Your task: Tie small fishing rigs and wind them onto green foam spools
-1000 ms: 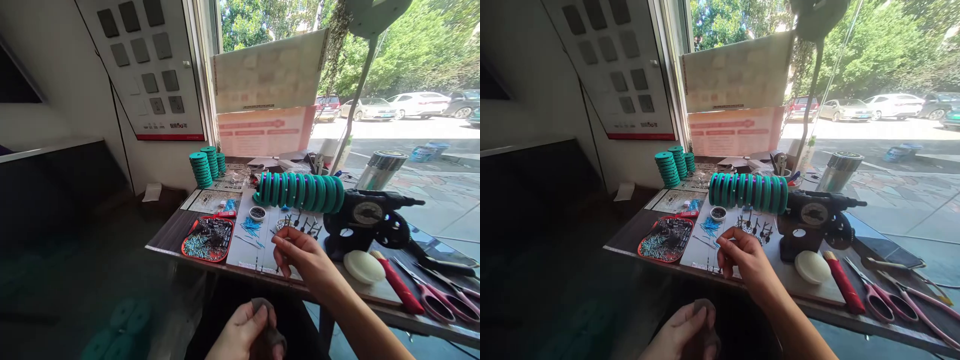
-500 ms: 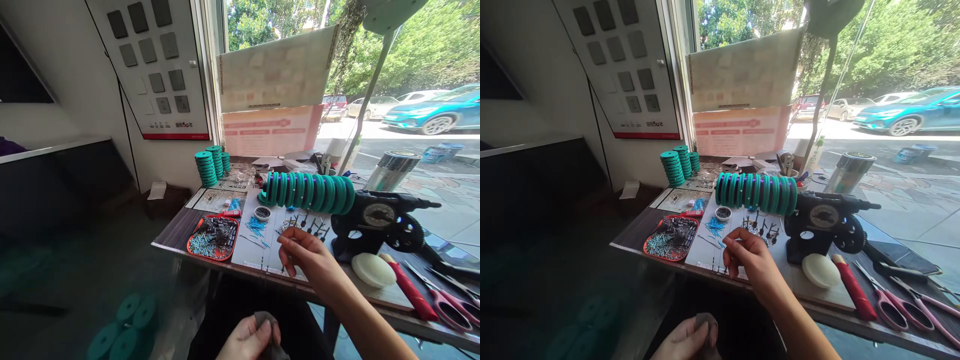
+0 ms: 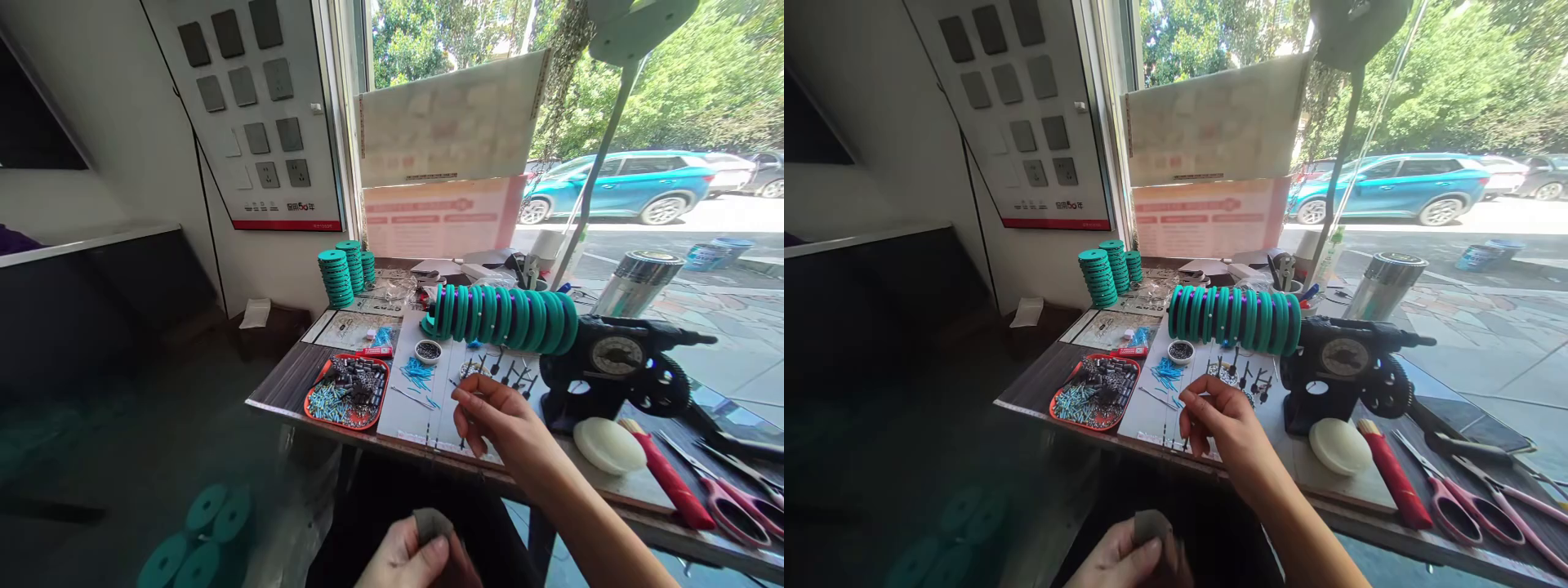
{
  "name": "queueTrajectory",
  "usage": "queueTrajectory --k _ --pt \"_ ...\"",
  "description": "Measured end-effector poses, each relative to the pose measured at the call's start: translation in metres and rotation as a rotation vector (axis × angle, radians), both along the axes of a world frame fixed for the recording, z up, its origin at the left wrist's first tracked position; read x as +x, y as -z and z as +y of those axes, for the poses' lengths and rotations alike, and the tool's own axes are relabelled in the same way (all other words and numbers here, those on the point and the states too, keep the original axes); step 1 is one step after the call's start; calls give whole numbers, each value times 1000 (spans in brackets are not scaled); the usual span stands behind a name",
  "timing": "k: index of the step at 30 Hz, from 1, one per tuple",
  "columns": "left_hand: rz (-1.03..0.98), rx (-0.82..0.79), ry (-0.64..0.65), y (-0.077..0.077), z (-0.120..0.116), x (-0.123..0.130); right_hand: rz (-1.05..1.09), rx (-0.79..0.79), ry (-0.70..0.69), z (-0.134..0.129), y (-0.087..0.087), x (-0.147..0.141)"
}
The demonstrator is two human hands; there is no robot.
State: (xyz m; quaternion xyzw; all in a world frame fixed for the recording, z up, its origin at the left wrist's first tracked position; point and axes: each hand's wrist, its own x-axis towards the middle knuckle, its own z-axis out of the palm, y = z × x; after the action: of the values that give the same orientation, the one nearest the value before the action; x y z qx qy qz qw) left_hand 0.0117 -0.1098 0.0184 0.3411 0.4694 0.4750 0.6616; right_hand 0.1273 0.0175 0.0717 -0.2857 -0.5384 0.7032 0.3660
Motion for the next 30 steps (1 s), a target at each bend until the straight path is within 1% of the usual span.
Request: queueTrajectory --k 2,3,4,6,8,10,12,15,17,20,24,28,30 --pt "157 139 -19 -16 11 0 -49 38 -7 1 -3 2" --pt "147 186 -38 -24 18 0 -77 62 -3 2 -4 2" --pt "89 204 -28 -32 26 1 -100 86 5 2 -6 3" --pt "-45 226 -53 -43 41 6 -120 117 24 4 -8 5" --pt "-100 219 -109 -49 53 12 -105 136 40 4 -9 5" --pt "-98 199 -172 -50 60 18 -85 146 41 4 -8 5" --pt "-105 181 -213 -49 63 22 -73 120 25 3 -5 4" --pt "-130 172 -223 -49 65 24 -30 28 -51 2 0 2" --pt "-109 175 -216 -51 66 23 -4 -16 -87 2 2 2" --pt "-49 219 -219 -53 68 22 31 -40 -64 2 2 2" --pt "-12 251 -246 -53 67 23 164 -107 -16 3 -3 -1" --pt "150 373 -296 -49 64 25 211 -149 14 2 -9 -7" --pt "205 408 -317 -46 63 26 224 -159 35 1 -11 -9"
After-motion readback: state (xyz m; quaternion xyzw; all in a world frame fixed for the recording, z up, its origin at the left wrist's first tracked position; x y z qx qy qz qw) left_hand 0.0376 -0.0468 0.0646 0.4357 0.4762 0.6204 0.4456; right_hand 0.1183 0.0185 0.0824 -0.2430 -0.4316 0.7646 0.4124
